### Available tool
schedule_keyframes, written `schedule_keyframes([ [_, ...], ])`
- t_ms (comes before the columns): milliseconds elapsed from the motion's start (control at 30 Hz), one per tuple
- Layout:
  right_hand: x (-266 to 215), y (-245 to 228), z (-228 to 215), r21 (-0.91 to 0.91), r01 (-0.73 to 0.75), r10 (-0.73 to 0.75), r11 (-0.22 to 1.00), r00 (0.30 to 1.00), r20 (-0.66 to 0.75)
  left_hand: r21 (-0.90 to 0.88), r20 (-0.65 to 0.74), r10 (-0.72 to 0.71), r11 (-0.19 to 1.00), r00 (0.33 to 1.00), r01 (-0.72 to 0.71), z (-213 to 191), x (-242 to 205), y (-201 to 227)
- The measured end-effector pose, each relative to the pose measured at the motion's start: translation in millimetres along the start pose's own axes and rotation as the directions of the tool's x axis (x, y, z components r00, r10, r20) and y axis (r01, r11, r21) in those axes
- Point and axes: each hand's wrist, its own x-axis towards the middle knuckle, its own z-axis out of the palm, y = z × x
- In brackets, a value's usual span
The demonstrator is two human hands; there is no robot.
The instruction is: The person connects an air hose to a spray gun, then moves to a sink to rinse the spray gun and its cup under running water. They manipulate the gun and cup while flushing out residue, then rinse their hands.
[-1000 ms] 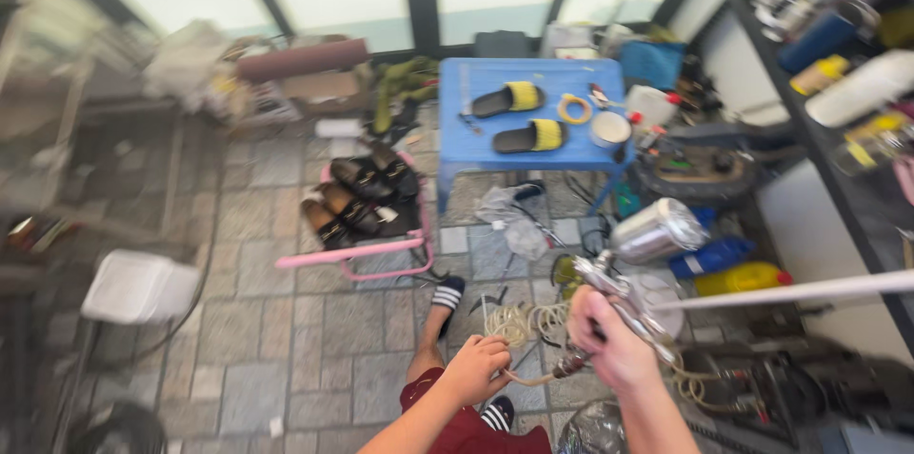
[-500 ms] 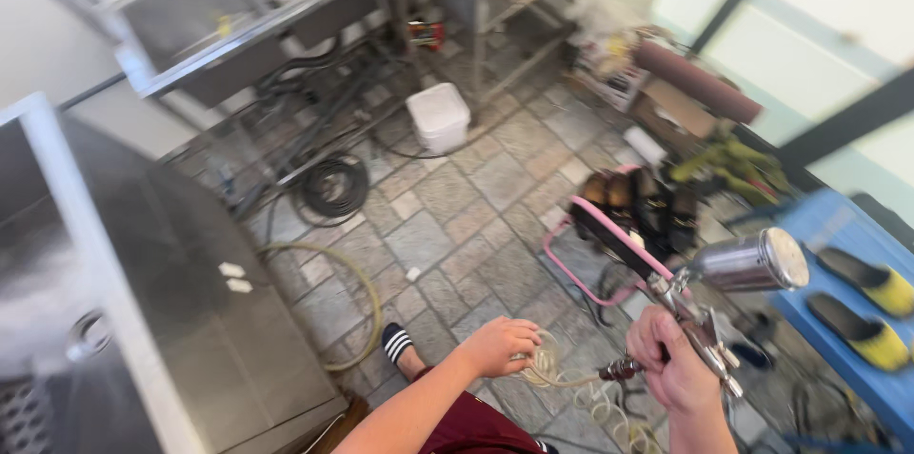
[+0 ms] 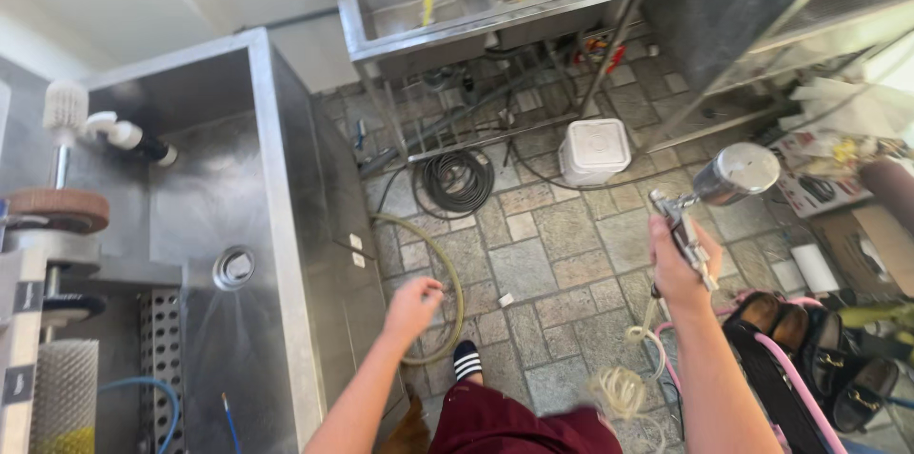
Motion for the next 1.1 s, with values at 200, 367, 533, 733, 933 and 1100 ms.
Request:
schedule_keyframes([
  [200,92.3,18.8,68.5,0.012,0.149,-0.149,0.989,0.989,-0.001,-0.236,-0.163,-0.257,0.948,0.953,0.215,-28.5,47.2,-52.9],
  [367,177.0,50.3,125.7,-0.057,0.312,-0.309,0.948,0.949,0.056,-0.261,-0.115,-0.325,0.922,0.939,0.287,-10.8,88.5,-66.5],
  [533,258.7,70.5,169.8,-0.048,0.135,-0.092,0.99,0.856,0.509,-0.385,-0.166,-0.383,0.874,0.909,0.298,1.9,146.3,17.5],
  [733,309.4,60.9,223.7,-0.113,0.083,0.059,0.99,0.491,0.869,-0.404,-0.345,0.146,0.869,0.927,-0.287,-33.8,274.1,194.0],
  [933,352.8,56.4,279.0,-0.116,0.082,0.097,0.99,0.205,0.974,0.369,-0.074,0.741,0.642,0.667,-0.672,-102.9,416.4,268.5],
  [1100,395.9,63.3,341.6,-0.146,0.092,0.127,0.985,0.188,0.974,0.467,0.221,0.825,0.379,0.521,-0.799,-146.3,522.3,244.9],
])
